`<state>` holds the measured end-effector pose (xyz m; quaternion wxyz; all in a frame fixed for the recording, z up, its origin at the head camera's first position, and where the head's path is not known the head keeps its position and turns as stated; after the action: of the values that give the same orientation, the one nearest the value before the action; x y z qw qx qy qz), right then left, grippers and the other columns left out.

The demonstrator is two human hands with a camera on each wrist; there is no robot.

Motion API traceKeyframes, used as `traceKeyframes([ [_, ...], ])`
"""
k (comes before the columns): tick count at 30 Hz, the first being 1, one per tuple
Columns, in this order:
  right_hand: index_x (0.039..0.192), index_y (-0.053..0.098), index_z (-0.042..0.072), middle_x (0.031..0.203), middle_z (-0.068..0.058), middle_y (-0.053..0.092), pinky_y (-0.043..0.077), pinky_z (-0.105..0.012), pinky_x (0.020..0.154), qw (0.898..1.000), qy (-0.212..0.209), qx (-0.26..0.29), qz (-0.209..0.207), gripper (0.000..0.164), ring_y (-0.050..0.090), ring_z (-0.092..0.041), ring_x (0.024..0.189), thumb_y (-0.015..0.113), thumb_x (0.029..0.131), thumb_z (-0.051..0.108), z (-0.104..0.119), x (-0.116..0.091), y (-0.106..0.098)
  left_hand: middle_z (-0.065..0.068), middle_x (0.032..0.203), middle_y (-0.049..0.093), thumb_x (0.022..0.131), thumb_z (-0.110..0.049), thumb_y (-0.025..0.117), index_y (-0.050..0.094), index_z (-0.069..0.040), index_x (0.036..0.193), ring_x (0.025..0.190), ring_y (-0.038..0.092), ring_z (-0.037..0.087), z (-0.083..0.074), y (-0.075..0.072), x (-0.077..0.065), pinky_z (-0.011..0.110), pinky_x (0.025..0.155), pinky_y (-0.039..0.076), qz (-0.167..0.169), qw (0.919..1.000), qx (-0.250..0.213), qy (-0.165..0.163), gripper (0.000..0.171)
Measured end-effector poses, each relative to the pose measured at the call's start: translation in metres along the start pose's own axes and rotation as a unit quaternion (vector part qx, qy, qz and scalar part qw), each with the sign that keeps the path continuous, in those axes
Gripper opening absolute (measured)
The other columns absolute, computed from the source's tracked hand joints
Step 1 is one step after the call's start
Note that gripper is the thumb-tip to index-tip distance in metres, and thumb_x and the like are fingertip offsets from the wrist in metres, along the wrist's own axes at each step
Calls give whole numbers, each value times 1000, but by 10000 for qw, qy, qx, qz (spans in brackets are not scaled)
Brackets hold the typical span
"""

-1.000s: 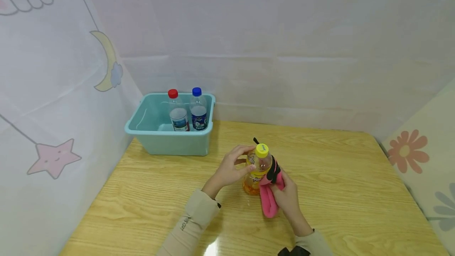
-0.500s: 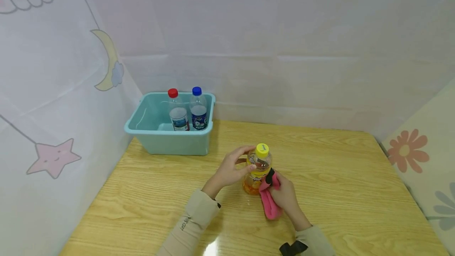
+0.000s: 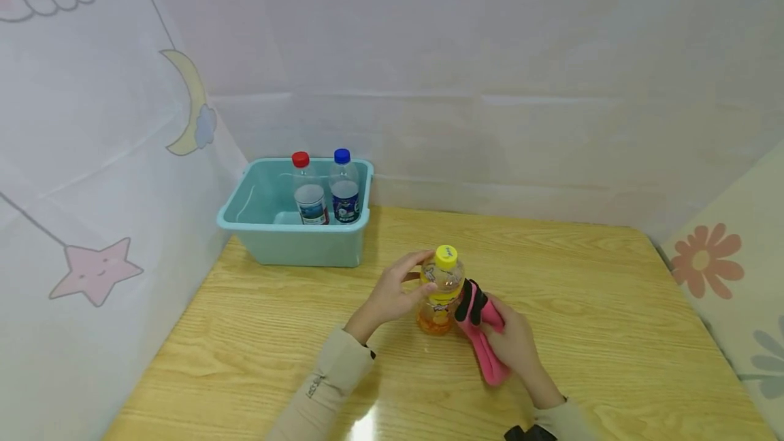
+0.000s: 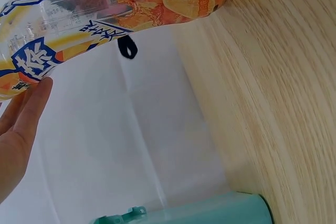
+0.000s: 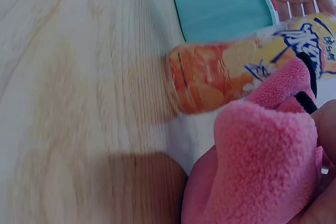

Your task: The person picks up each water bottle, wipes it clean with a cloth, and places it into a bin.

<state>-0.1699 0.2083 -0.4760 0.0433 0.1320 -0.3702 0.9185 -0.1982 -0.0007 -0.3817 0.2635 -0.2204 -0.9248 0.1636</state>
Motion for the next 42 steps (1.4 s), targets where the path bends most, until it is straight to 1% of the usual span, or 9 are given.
traceKeyframes([
  [7, 111, 62, -4, 94, -21, 65, 51, -46, 63, 9947, -684, -693, -320, 50, 62, -34, 81, 64, 62, -14, -1, -10, -20, 25, 125, 48, 86, -2, 60, 42, 11, 127, 112, 49, 36, -1, -9, -6, 40, 86, 49, -166, 9998, 12, -109, 46],
  [11, 111, 63, -2, 93, -19, 65, 51, -48, 67, 9928, -675, -991, 42, 51, 62, -35, 84, 64, 61, -14, -4, -15, -18, 25, 126, 47, 86, -2, 60, 42, 11, 127, 113, 48, 36, -3, -16, -11, 40, 88, 48, -250, 9994, -38, -225, 46],
  [16, 115, 62, 2, 97, -16, 65, 51, -38, 64, 9895, -683, -1119, 602, 56, 61, -24, 79, 68, 61, -11, -8, -19, -7, 27, 126, 47, 85, 0, 61, 43, 13, 126, 113, 48, 37, -5, -26, -16, 41, 87, 48, -379, 9991, 42, -174, 47],
  [18, 115, 62, 3, 100, -17, 65, 51, -39, 66, 9884, -734, -1117, 727, 55, 61, -24, 81, 69, 62, -7, -8, -21, -3, 28, 125, 47, 84, 2, 61, 43, 14, 125, 112, 48, 39, -5, -31, -19, 42, 86, 49, -467, 9988, 65, -120, 46],
  [23, 120, 59, 5, 110, -20, 59, 49, -51, 75, 9763, -960, -1538, 1183, 51, 57, -37, 96, 74, 74, 19, -8, -23, 5, 28, 124, 48, 82, 6, 62, 45, 14, 124, 110, 49, 41, -3, -41, -25, 44, 84, 50, -643, 9979, 121, -4, 46],
  [27, 127, 54, 8, 117, -18, 52, 44, -58, 80, 9651, -855, -1841, 1658, 61, 48, -39, 108, 63, 81, 47, -6, -24, 10, 28, 124, 48, 81, 7, 62, 45, 14, 124, 109, 49, 42, -2, -49, -31, 42, 83, 50, -751, 9970, 177, 37, 47],
  [30, 127, 54, 4, 118, -20, 53, 42, -59, 83, 9735, -578, -1592, 1539, 59, 46, -41, 110, 58, 86, 46, -4, -19, 11, 29, 123, 48, 80, 9, 62, 44, 15, 123, 108, 50, 42, -2, -55, -36, 43, 82, 51, -851, 9961, 231, 98, 47],
  [34, 122, 54, -5, 112, -24, 57, 42, -58, 84, 9909, -446, -823, 965, 46, 50, -44, 105, 57, 91, 28, 2, -6, 8, 31, 122, 48, 78, 13, 62, 44, 16, 122, 107, 50, 43, -3, -65, -44, 47, 81, 50, -1011, 9942, 288, 222, 48],
  [42, 120, 55, -3, 97, -15, 64, 53, -39, 64, 9968, -540, -202, 549, 38, 64, -29, 82, 61, 88, 17, 12, 19, 0, 32, 119, 49, 77, 14, 62, 44, 17, 122, 103, 51, 46, -3, -78, -51, 48, 78, 51, -1214, 9910, 469, 328, 49],
])
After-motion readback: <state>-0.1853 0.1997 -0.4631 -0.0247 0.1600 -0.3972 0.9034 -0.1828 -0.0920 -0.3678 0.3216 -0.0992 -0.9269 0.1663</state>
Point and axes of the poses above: each hand's wrist, its own x-axis towards the middle knuckle, its own y-axis out of the palm, z = x × y, the point moved 4 cm from there along x, towards the middle knuckle
